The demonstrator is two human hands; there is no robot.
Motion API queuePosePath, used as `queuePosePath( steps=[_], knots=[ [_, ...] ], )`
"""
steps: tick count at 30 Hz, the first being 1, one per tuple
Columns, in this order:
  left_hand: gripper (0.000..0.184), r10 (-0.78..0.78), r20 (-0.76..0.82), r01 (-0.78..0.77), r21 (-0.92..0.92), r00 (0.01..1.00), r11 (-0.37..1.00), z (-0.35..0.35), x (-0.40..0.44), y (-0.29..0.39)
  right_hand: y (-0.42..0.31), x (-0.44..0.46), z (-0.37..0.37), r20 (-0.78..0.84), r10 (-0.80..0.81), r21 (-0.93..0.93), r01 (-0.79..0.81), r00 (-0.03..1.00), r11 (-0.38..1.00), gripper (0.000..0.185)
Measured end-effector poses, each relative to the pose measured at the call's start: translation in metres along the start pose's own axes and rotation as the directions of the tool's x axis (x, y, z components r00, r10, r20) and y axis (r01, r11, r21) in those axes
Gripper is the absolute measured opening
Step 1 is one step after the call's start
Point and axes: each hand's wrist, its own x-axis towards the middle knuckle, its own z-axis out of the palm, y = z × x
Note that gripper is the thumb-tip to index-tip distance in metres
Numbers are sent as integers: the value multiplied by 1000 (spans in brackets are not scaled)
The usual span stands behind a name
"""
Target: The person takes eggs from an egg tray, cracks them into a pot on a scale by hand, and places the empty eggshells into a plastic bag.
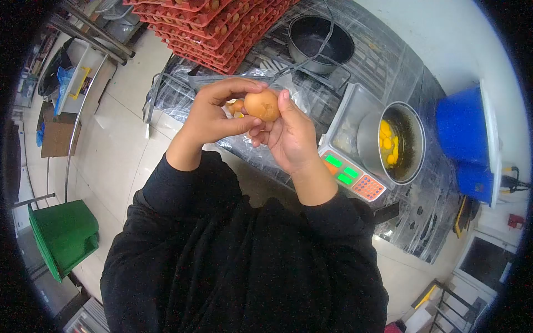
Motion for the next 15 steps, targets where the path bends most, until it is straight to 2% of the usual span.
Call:
queuePosePath(
  steps=[6, 9, 12, 15],
  knots=[
    [41, 186, -42, -179, 133, 982, 975, 0, 3, 4, 0, 0, 2, 25, -22, -9, 23, 999, 1000, 50],
    [39, 231, -118, -215, 136, 966, 967, 2, 3, 5, 3, -1, 5, -47, -123, -91, 119, 991, 989, 44],
    [38, 233, -163, -215, 121, 959, 969, 2, 4, 6, 7, -2, 3, -88, -408, -325, 361, 909, 874, 33],
    [38, 207, -188, -193, 94, 960, 977, 4, 2, 6, 6, -1, -4, 34, -651, -533, 565, 758, 630, 27]
  ],
)
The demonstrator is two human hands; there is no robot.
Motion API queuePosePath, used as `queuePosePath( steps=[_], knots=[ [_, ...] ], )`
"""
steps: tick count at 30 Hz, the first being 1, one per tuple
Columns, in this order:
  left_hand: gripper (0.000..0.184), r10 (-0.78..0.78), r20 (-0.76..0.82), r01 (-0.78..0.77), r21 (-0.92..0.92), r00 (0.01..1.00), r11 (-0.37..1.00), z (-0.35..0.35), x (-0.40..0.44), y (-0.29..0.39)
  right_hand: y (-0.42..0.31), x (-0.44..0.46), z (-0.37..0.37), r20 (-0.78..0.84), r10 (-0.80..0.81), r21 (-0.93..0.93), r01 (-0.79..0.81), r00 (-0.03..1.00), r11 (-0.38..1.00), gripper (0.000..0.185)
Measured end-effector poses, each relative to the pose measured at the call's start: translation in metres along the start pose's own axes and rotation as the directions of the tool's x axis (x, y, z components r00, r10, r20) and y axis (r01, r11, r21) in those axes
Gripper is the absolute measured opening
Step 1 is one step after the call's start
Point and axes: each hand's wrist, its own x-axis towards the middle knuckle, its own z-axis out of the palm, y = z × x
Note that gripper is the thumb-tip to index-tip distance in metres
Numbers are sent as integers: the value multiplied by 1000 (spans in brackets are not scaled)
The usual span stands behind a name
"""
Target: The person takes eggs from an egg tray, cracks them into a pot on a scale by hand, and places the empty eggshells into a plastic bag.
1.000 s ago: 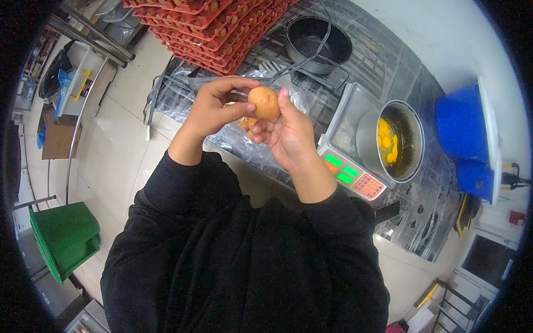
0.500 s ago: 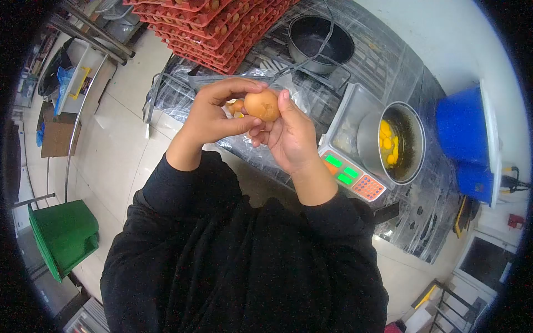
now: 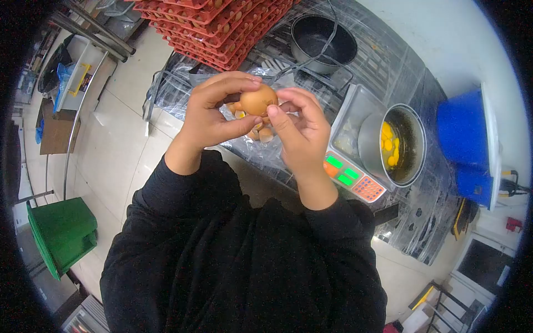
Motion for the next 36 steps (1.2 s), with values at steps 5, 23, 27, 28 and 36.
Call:
queuePosePath(
  steps=[5, 23, 27, 28, 36],
  knots=[
    [38, 39, -25, -38, 39, 999, 999, 3, 0, 3, -15, 3, 2, -36, 76, 0, -76, 996, 997, 19],
    [42, -24, -46, 20, -95, 999, 995, 11, -5, -8, -11, 5, 10, -126, -60, -281, 22, 990, 959, 11],
    [44, -106, -40, 95, -209, 994, 973, 11, -7, -11, -11, 8, 11, -173, 17, -205, -53, 985, 977, 10],
    [44, -122, -35, 110, -247, 992, 963, 12, -8, -12, -12, 8, 11, -170, 20, -201, -55, 985, 978, 10],
    [45, -221, 13, 190, -556, 975, 809, 14, -10, -17, -12, 10, 9, -126, -137, -292, 95, 983, 952, 9]
  ],
)
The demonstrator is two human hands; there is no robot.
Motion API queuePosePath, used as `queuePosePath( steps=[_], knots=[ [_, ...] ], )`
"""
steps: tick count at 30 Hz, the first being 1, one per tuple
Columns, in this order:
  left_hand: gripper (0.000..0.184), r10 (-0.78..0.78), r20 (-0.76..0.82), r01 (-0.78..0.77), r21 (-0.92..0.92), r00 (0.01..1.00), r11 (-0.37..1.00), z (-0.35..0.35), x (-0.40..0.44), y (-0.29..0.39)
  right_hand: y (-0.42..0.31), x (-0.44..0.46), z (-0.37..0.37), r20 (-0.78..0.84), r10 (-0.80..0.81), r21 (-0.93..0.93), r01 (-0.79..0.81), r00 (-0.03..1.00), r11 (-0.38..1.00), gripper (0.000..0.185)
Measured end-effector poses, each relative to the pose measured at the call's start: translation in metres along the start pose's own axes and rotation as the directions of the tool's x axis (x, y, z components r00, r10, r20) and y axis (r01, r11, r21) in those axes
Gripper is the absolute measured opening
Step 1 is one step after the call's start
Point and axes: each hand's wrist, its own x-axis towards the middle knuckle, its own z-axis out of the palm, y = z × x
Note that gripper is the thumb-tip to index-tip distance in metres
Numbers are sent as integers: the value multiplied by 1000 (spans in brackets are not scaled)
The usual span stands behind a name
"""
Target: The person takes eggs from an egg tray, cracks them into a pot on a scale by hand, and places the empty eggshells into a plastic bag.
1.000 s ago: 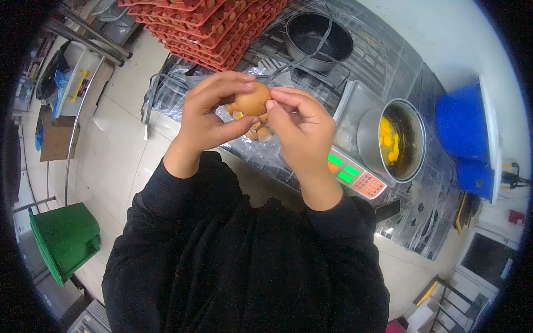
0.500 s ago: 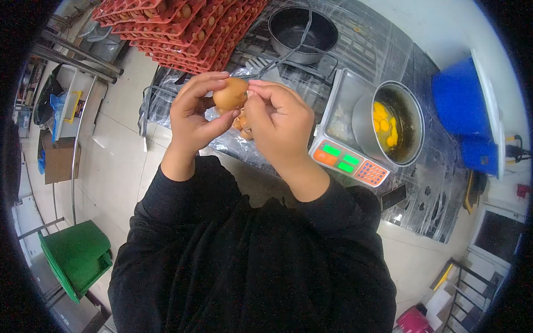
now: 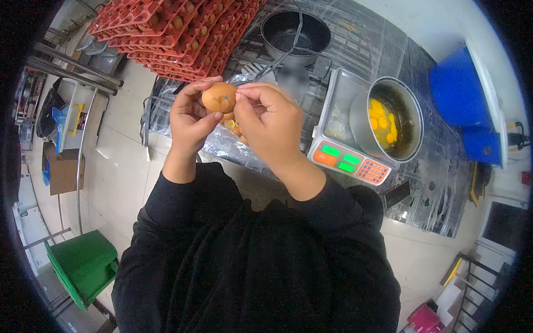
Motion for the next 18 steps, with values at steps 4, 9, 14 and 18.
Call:
queuePosePath(
  steps=[4, 9, 14, 18],
  knots=[
    [45, -26, 3, 26, -146, 1000, 989, -2, 1, -2, -4, 0, 1, -4, -7, 15, 7, 1000, 1000, 8],
    [45, -32, -4, 31, -135, 999, 990, -4, 3, -6, -5, 1, 2, 0, 50, 60, -50, 999, 997, 8],
    [43, -417, -101, 418, 432, 903, 799, -47, 18, -32, 39, 5, -11, 123, 275, -296, -229, 954, 927, 14],
    [39, -661, -197, 531, 770, 724, 353, -99, 13, -96, 115, -13, -19, 201, 461, -664, -226, 864, 713, 16]
  ],
)
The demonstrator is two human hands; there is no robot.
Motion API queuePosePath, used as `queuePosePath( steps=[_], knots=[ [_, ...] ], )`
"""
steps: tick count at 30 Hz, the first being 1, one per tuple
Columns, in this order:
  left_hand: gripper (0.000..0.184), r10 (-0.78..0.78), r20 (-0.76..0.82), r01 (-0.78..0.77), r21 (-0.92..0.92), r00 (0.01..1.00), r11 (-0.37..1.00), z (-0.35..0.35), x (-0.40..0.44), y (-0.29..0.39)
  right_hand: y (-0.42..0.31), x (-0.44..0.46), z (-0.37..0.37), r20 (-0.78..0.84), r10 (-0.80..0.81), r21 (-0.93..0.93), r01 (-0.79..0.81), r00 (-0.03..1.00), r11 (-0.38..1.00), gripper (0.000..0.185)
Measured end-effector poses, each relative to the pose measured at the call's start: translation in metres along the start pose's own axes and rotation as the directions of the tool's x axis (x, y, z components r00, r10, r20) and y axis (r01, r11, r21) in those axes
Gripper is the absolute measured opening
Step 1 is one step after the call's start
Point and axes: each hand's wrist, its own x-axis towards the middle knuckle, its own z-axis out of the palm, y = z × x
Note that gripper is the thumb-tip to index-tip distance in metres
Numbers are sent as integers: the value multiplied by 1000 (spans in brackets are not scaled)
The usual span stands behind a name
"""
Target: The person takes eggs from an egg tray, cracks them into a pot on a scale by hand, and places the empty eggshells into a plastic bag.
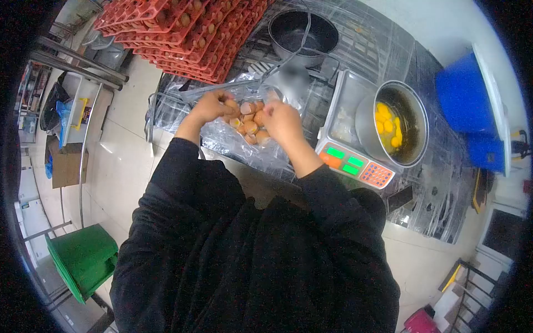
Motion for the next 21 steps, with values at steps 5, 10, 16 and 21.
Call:
queuePosePath(
  steps=[5, 10, 16, 21],
  knots=[
    [51, -221, 130, 175, 295, 966, 939, 19, 28, -27, 37, -17, 37, 93, -12, -230, 33, 996, 973, 14],
    [40, -73, -225, 145, 320, 972, 936, 36, 46, -34, 46, -22, 45, 135, -145, -554, 196, 980, 809, 15],
    [31, 101, -289, 8, 354, 952, 935, 49, 59, -39, 43, -26, 39, 59, -130, -562, 141, 990, 815, 11],
    [33, -3, -205, 68, 308, 979, 949, 7, 43, 1, 47, -23, 35, -70, -264, -512, 193, 962, 837, 12]
  ],
)
